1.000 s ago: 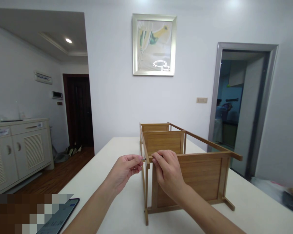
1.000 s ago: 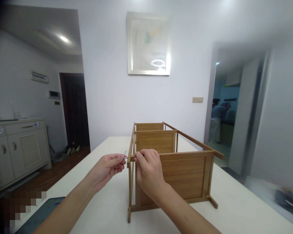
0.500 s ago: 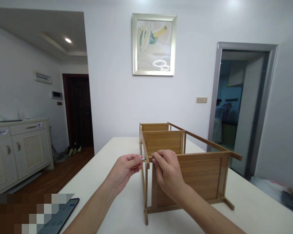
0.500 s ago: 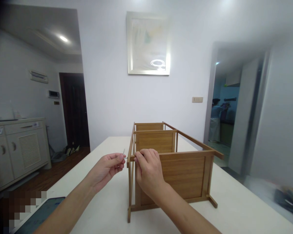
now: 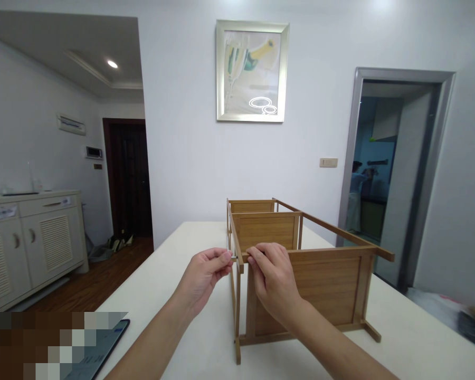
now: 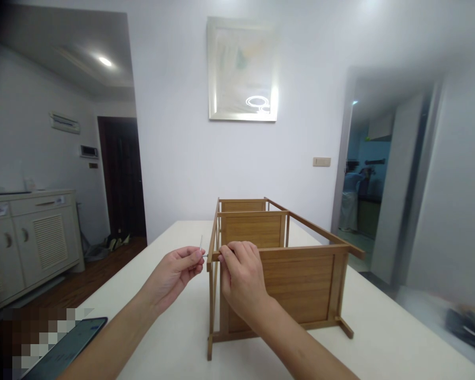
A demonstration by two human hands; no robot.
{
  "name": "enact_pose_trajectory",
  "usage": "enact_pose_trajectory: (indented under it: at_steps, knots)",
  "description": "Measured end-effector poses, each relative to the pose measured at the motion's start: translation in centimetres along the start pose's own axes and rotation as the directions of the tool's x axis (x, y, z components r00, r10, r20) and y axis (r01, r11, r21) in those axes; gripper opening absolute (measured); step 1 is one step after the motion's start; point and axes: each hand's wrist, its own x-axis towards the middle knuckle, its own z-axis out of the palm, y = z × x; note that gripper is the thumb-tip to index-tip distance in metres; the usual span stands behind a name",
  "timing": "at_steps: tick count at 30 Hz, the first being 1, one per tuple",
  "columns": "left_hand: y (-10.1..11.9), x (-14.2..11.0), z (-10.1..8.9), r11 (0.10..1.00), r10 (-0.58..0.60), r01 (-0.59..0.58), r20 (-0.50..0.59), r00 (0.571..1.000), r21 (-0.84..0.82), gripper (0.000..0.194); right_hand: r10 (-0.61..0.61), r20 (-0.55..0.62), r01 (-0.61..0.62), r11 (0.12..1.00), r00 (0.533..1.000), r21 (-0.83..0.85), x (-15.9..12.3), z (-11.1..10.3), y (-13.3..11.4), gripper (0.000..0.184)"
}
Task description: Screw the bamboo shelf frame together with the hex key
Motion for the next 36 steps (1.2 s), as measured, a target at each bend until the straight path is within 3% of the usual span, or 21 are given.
enact_pose_trajectory:
  at_steps: [14, 31, 36]
  knots:
    - [0.19, -0.33, 0.57, 0.941, 0.219, -0.190, -0.079, 0.972, 0.280, 0.023, -0.001, 0.013, 0.001, 1.000, 1.000, -0.004, 0.00, -0.06, -0.01, 0.017]
    - [0.45, -0.35, 0.66, 0.861, 0.332, -0.256, -0.105, 0.937, 0.439, 0.018, 0.007, 0.010, -0.007, 1.000, 1.000, -0.004, -0.04, -0.04, 0.01, 0.019]
    - [0.50, -0.47, 0.63, 0.797, 0.395, -0.291, -0.092, 0.914, 0.530, 0.012, 0.011, 0.013, -0.011, 1.000, 1.000, -0.006, -0.04, -0.04, -0.01, 0.019]
